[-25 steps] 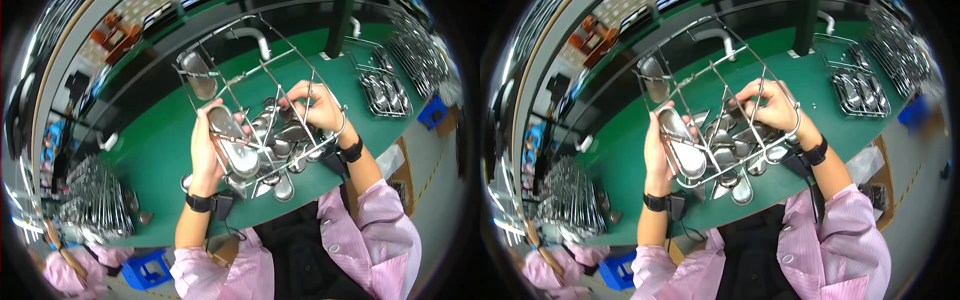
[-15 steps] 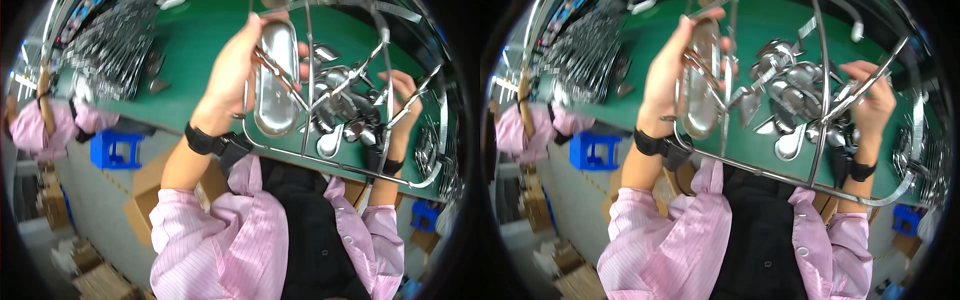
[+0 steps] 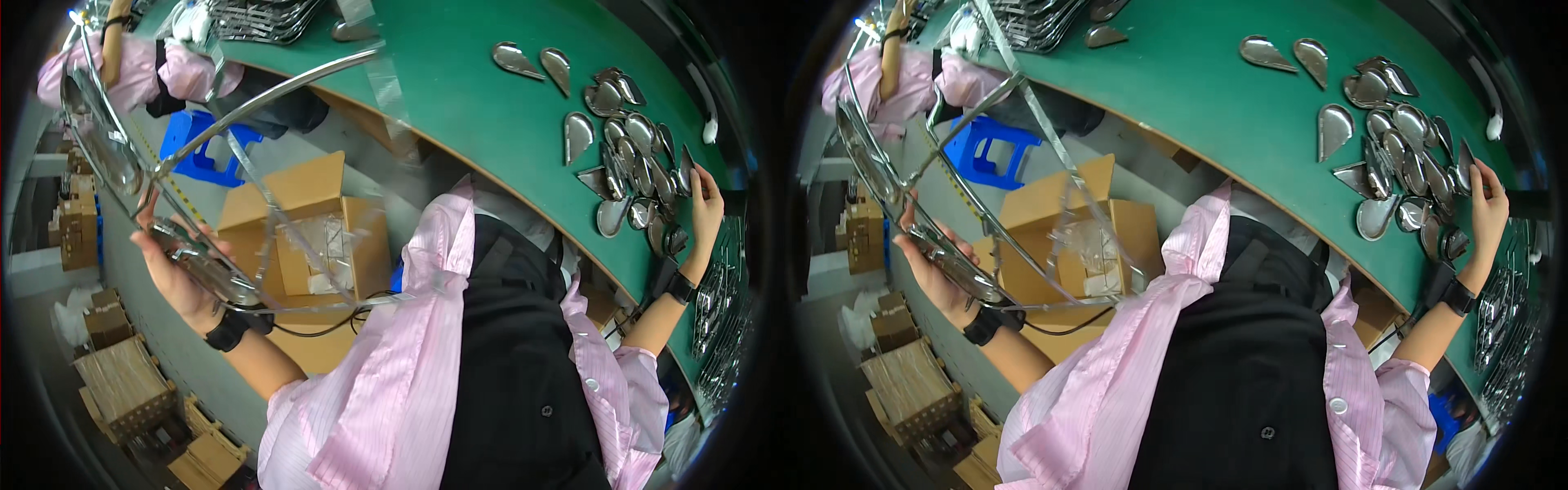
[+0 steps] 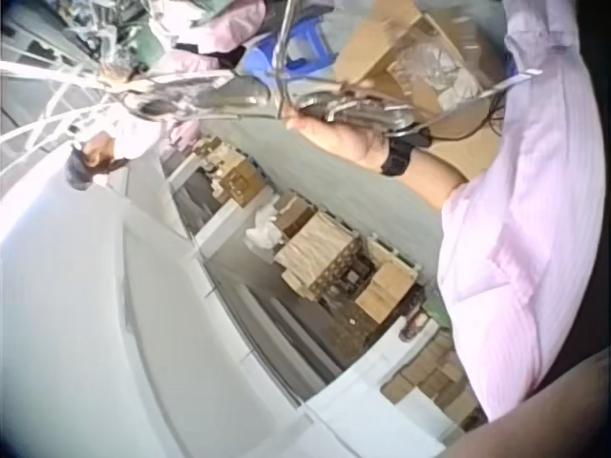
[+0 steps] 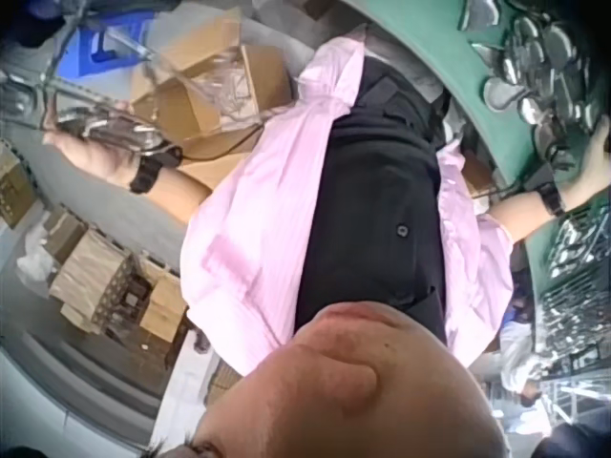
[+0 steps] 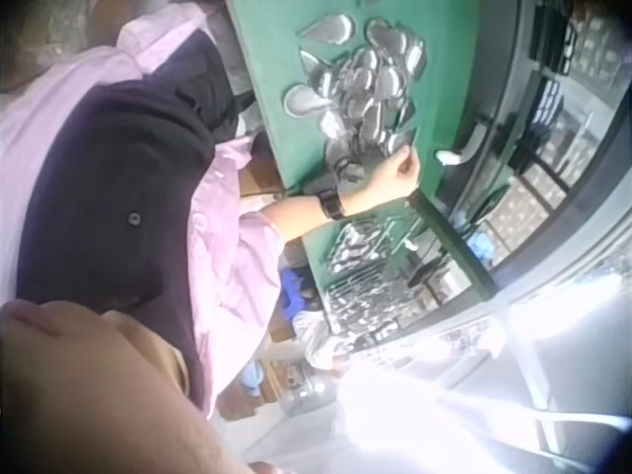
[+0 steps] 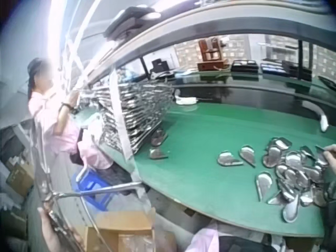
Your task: Assemble plastic components and metal covers for an electronic device on a factory line.
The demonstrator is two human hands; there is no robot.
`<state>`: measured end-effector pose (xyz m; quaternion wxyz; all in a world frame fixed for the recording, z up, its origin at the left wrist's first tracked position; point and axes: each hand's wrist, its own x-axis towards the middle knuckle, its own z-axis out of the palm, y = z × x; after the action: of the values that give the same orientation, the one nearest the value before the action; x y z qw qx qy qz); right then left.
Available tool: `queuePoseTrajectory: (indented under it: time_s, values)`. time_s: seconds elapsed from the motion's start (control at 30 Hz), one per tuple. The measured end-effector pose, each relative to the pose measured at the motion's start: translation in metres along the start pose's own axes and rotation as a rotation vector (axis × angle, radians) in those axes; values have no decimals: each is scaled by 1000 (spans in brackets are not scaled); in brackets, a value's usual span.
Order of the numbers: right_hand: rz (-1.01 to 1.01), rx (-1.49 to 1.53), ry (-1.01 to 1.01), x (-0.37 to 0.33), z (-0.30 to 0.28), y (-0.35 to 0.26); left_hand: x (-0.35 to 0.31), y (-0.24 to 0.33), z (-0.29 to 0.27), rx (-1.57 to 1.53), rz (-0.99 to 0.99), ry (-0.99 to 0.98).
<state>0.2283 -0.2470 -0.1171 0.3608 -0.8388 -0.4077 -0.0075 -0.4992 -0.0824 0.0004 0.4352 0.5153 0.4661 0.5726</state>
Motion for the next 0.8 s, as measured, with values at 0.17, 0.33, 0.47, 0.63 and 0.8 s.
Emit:
queuePoseTrajectory:
  time_s: [0.17, 0.33, 0.47, 0.63, 0.8]
  values:
    - [0, 137, 28, 22, -1, 40, -27, -49, -120, 275, -176, 271]
    - [-11, 179, 74, 31, -5, 46, -61, -173, -315, 754, -361, 233]
    - [-13, 106, 52, 38, -11, 50, -106, -317, -362, 705, -547, 173]
    - [-34, 59, -1, 36, -20, 47, -147, -404, -343, 476, -625, 465]
    - [-9, 34, -14, 23, -37, 58, -173, -390, -353, 231, -770, 374]
